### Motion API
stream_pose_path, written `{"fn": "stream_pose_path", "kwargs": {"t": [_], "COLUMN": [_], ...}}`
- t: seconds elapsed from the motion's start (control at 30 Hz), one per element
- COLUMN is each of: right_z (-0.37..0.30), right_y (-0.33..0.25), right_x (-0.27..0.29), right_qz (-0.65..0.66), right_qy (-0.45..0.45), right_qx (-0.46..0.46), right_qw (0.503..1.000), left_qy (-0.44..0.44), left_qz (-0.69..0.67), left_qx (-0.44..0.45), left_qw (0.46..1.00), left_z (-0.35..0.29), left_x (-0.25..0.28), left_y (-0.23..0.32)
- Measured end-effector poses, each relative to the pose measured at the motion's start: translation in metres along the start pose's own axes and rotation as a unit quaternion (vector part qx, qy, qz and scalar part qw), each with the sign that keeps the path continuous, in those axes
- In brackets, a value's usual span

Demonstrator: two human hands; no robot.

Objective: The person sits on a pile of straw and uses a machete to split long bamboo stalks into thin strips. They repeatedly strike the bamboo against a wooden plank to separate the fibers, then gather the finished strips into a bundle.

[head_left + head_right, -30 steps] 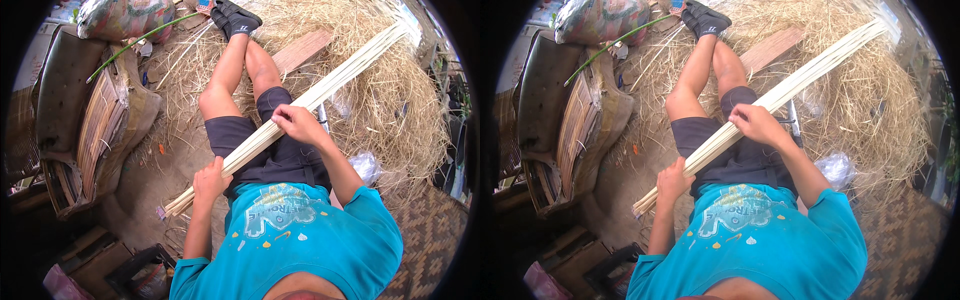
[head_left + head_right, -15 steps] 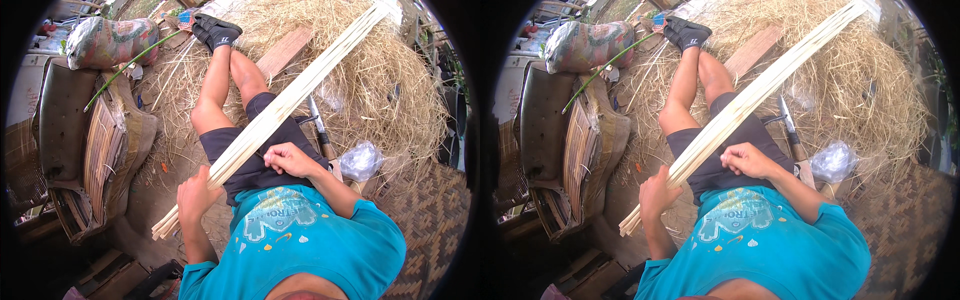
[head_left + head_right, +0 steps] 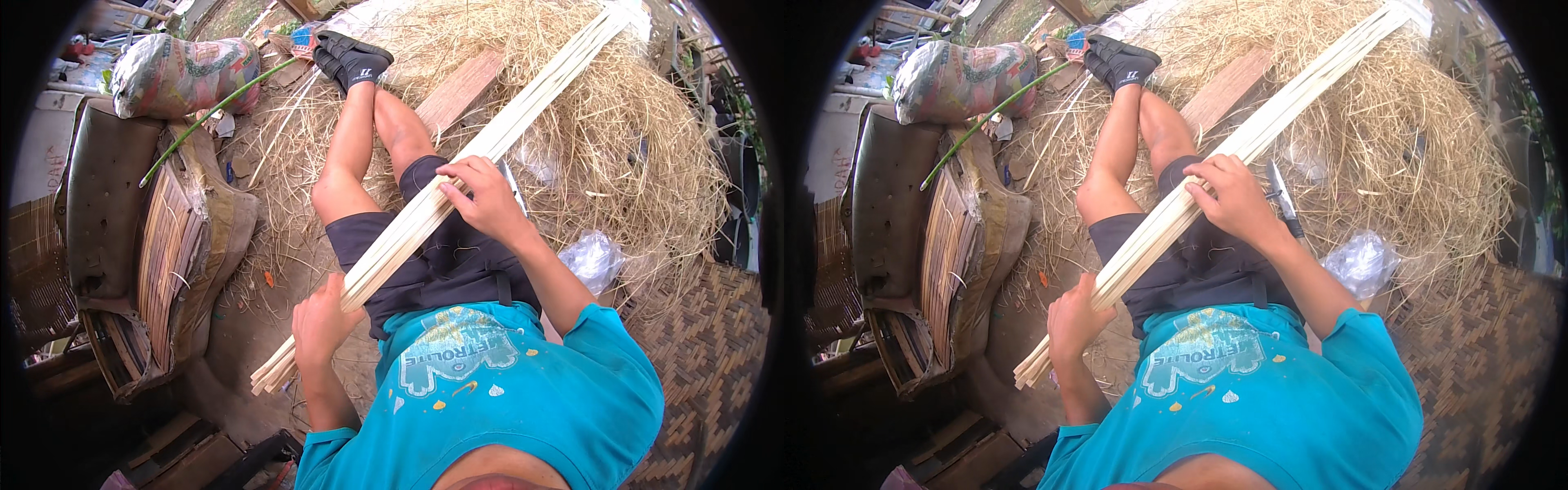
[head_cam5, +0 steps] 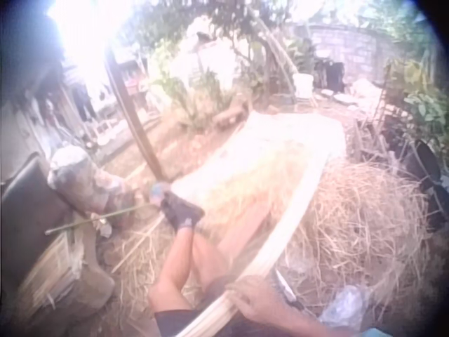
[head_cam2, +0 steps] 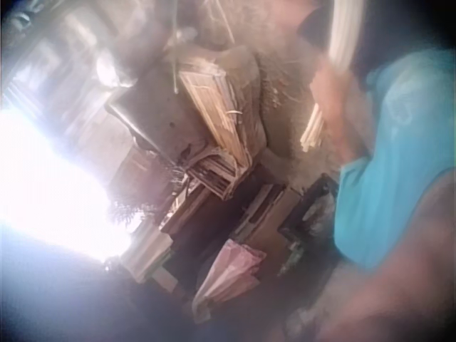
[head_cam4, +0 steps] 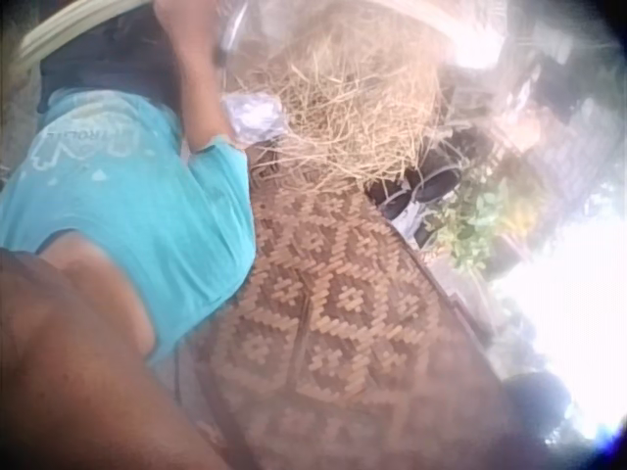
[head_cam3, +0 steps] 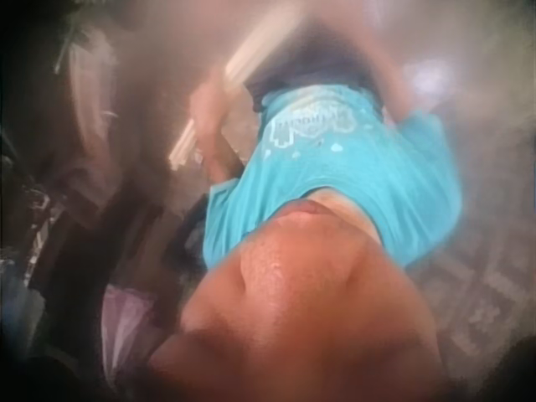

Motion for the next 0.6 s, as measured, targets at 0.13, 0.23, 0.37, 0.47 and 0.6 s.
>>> {"fn": "stream_pose_path", "kwargs": {"t": [0.13,0.23,0.37,0.47,0.6], "right_z": [0.018,0.024,0.033,0.021,-0.036], "right_y": [0.005,-0.001,0.006,0.018,-0.001], "right_x": [-0.038,-0.060,-0.050,-0.035,-0.034], "right_qz": [-0.132,0.071,0.226,0.192,0.091], "right_qy": [-0.130,-0.208,-0.175,-0.160,-0.278], "right_qx": [0.059,0.011,-0.104,-0.136,-0.132], "right_qw": [0.981,0.975,0.953,0.959,0.947], "left_qy": [0.010,0.009,0.012,0.002,-0.013], "left_qz": [-0.004,-0.012,-0.008,-0.009,-0.014], "left_qx": [-0.006,-0.008,-0.025,-0.018,-0.015], "left_qw": [1.000,1.000,1.000,1.000,1.000], "left_z": [-0.004,-0.004,-0.002,-0.001,0.006], "left_x": [-0.005,-0.010,-0.013,-0.014,-0.014], "left_y": [-0.003,-0.003,-0.005,-0.008,-0.011]}}
Point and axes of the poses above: each hand's wrist, its own z-axis towards the middle knuckle, its own x-axis out of the back of the hand, y = z × x, the point moved 9 cm from there along z, towards the middle knuckle, and after that the axes turned 11 degrees about y, right-handed, at the moved point
